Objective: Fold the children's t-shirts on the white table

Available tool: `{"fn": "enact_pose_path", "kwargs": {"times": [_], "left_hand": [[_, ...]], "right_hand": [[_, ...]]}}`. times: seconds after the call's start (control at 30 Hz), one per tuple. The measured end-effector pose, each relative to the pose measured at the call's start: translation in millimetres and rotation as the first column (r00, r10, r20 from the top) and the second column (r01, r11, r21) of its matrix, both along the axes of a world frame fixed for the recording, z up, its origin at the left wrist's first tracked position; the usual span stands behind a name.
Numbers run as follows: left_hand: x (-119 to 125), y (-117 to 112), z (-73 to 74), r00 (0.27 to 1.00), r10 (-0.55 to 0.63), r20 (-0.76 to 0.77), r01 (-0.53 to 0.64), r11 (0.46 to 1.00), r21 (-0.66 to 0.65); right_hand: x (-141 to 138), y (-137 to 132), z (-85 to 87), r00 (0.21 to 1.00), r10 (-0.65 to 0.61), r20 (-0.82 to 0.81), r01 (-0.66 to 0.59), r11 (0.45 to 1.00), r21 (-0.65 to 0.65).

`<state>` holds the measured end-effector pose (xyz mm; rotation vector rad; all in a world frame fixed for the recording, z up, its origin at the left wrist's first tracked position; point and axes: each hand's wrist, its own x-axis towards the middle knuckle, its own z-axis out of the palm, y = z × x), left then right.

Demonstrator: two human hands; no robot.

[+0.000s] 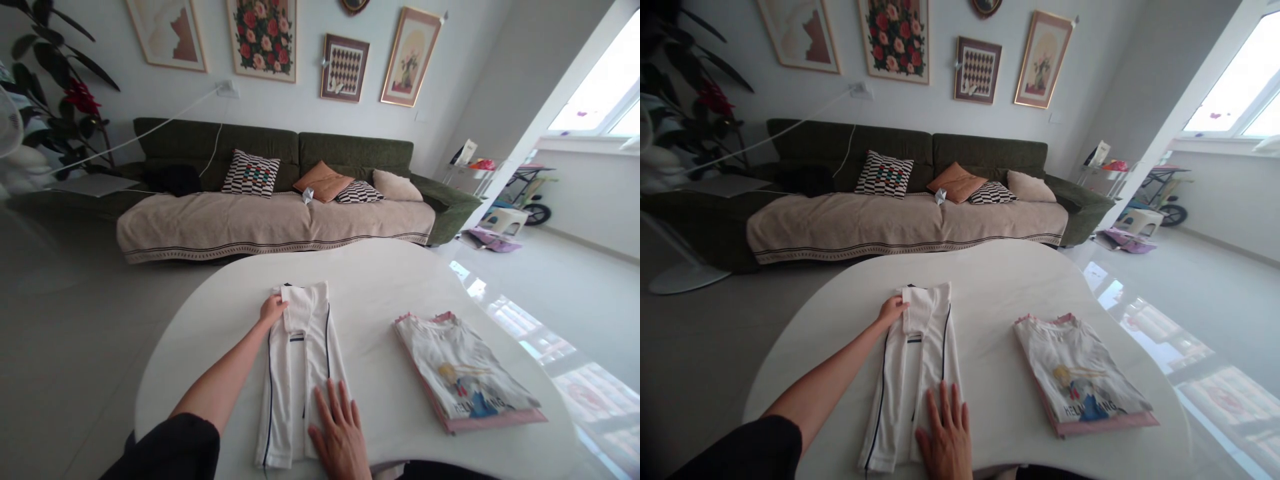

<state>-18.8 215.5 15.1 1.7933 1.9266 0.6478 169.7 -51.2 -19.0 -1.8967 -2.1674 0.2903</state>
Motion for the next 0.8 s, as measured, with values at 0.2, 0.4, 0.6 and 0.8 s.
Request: {"fn": "enact_pose_path", "kwargs": {"times": [0.2, 0.4, 0.6, 0.8], "left_hand": [[20.3, -18.3, 8.3, 0.984, -0.09, -0.157, 0.11, 0.985, 0.13], [64.6, -38.1, -6.6, 0.908, -0.338, -0.248, 0.353, 0.935, 0.017], [79.5, -16.6, -6.5, 0.892, -0.381, -0.245, 0.362, 0.925, -0.118], [93.3, -13.1, -3.9, 0.906, -0.342, -0.248, 0.34, 0.939, -0.053]], "right_hand": [[1.2, 0.4, -5.2, 1.0, 0.006, 0.014, -0.006, 1.0, 0.008], [-7.7, 0.2, -11.5, 0.996, -0.067, 0.063, 0.064, 0.997, 0.047], [-5.0, 2.0, -26.5, 0.994, -0.067, 0.092, 0.056, 0.992, 0.117], [-0.2, 7.7, -49.5, 0.994, -0.017, 0.111, -0.004, 0.983, 0.184]]}}
